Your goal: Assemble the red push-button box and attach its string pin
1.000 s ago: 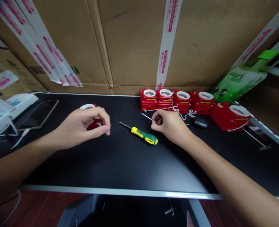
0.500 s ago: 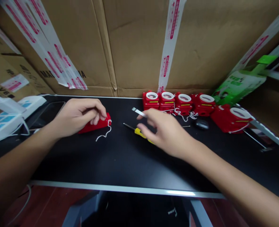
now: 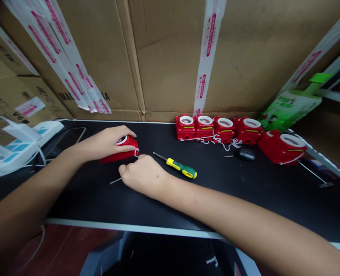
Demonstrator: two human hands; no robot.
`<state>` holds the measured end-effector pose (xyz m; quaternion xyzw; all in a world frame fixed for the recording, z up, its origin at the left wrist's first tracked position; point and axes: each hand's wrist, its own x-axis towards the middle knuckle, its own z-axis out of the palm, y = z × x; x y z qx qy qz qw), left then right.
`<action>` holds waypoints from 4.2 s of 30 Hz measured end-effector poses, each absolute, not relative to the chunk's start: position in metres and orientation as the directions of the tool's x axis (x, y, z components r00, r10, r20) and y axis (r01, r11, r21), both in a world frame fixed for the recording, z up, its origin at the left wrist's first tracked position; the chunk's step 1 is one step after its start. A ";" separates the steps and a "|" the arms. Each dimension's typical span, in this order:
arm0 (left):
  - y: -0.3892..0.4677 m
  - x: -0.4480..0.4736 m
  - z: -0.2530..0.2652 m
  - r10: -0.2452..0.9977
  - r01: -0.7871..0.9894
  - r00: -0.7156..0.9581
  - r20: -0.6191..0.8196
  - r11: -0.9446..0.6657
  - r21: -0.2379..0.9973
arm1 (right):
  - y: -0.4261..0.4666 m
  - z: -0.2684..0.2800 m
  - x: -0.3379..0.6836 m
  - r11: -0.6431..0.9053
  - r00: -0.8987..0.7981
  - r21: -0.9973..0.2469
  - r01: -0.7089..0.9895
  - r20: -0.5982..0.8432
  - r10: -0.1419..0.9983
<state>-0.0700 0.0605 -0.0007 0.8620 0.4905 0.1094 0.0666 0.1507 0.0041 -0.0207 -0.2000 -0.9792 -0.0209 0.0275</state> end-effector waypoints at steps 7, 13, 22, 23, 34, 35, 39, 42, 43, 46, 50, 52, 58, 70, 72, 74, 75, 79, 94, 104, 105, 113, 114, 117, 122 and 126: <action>0.061 -0.070 0.004 0.799 0.771 0.593 0.105 -0.600 0.211 | 0.000 -0.023 0.198 0.849 -0.812 -0.221 0.480 0.254 0.525; 0.058 -0.067 0.007 0.776 0.738 0.630 0.040 -0.614 0.280 | 0.016 -0.008 0.232 0.536 -0.368 -0.769 0.347 0.414 0.832; 0.054 -0.063 0.008 0.783 0.746 0.622 0.013 -0.597 0.295 | 0.036 -0.004 0.256 0.354 -0.107 -0.932 0.074 0.345 0.932; 0.054 -0.063 0.007 0.784 0.747 0.620 0.012 -0.596 0.294 | 0.037 -0.007 0.258 0.339 -0.096 -0.939 0.065 0.332 0.938; 0.007 -0.016 0.001 0.613 0.453 0.613 0.498 -0.789 0.414 | 0.001 -0.005 0.252 0.241 -0.339 -0.970 0.025 0.218 0.915; 0.001 -0.009 -0.002 0.653 0.398 0.587 0.479 -0.747 0.532 | -0.003 -0.004 0.248 0.227 -0.366 -0.974 0.020 0.204 0.908; -0.015 0.009 -0.015 0.784 0.145 0.535 0.314 -0.451 0.881 | -0.014 -0.005 0.238 0.155 -0.435 -0.988 -0.025 0.150 0.888; -0.016 0.012 -0.018 0.839 0.099 0.512 0.186 -0.272 0.957 | -0.016 -0.011 0.235 0.102 -0.448 -0.993 -0.053 0.114 0.887; -0.015 0.012 -0.017 0.852 0.091 0.502 0.151 -0.226 0.970 | -0.017 -0.012 0.235 0.087 -0.448 -0.995 -0.057 0.103 0.888; -0.014 0.010 -0.014 0.876 0.111 0.465 0.128 -0.201 0.973 | -0.017 -0.016 0.235 0.049 -0.451 -0.997 -0.061 0.071 0.890; -0.013 0.008 -0.009 0.869 0.245 0.421 0.261 -0.386 0.889 | -0.017 -0.018 0.234 0.033 -0.467 -0.997 -0.068 0.061 0.882; -0.014 0.007 -0.008 0.844 0.279 0.418 0.336 -0.471 0.837 | -0.018 -0.020 0.233 0.026 -0.479 -0.997 -0.069 0.056 0.876; -0.012 0.006 -0.010 0.792 0.213 0.460 0.402 -0.538 0.816 | -0.021 -0.022 0.237 0.000 -0.528 -0.998 -0.057 0.030 0.848; -0.015 -0.001 -0.006 0.807 -0.052 0.512 0.293 -0.312 0.949 | -0.027 -0.007 0.252 0.418 -0.545 -0.879 0.228 0.240 0.803; -0.017 -0.002 -0.006 0.808 -0.104 0.521 0.276 -0.261 0.960 | -0.029 -0.007 0.250 0.449 -0.555 -0.862 0.236 0.259 0.790; -0.019 -0.001 -0.005 0.813 -0.112 0.523 0.256 -0.232 0.966 | -0.030 -0.008 0.249 0.460 -0.562 -0.857 0.234 0.267 0.783; -0.019 -0.001 -0.005 0.818 -0.097 0.521 0.244 -0.228 0.969 | -0.030 -0.009 0.249 0.459 -0.564 -0.858 0.233 0.265 0.782; -0.022 0.000 0.000 0.831 -0.005 0.507 0.231 -0.265 0.964 | -0.031 -0.011 0.248 0.409 -0.590 -0.888 0.210 0.218 0.777; -0.023 -0.001 0.002 0.821 0.096 0.497 0.280 -0.373 0.923 | -0.034 -0.008 0.248 0.392 -0.669 -0.907 0.156 0.195 0.717; -0.021 0.008 0.010 0.854 0.060 0.445 0.267 -0.327 0.943 | -0.034 -0.006 0.247 0.385 -0.611 -0.908 0.165 0.212 0.763; -0.020 0.008 0.010 0.856 0.050 0.441 0.269 -0.323 0.945 | -0.034 -0.006 0.247 0.380 -0.598 -0.910 0.165 0.214 0.772; -0.019 0.007 0.008 0.832 0.058 0.434 0.346 -0.409 0.911 | -0.036 -0.010 0.251 0.407 -0.516 -0.891 0.201 0.257 0.817; -0.018 0.007 0.008 0.825 0.065 0.432 0.364 -0.430 0.900 | -0.036 -0.009 0.251 0.417 -0.520 -0.887 0.199 0.265 0.812; -0.018 0.007 0.006 0.814 0.082 0.427 0.394 -0.469 0.879 | -0.036 -0.008 0.251 0.443 -0.526 -0.874 0.202 0.285 0.801; -0.019 0.006 0.006 0.823 0.096 0.419 0.383 -0.460 0.883 | -0.036 -0.007 0.251 0.492 -0.536 -0.836 0.243 0.307 0.787; -0.019 0.007 0.008 0.821 0.104 0.404 0.403 -0.479 0.872 | -0.035 -0.007 0.251 0.537 -0.551 -0.799 0.270 0.329 0.767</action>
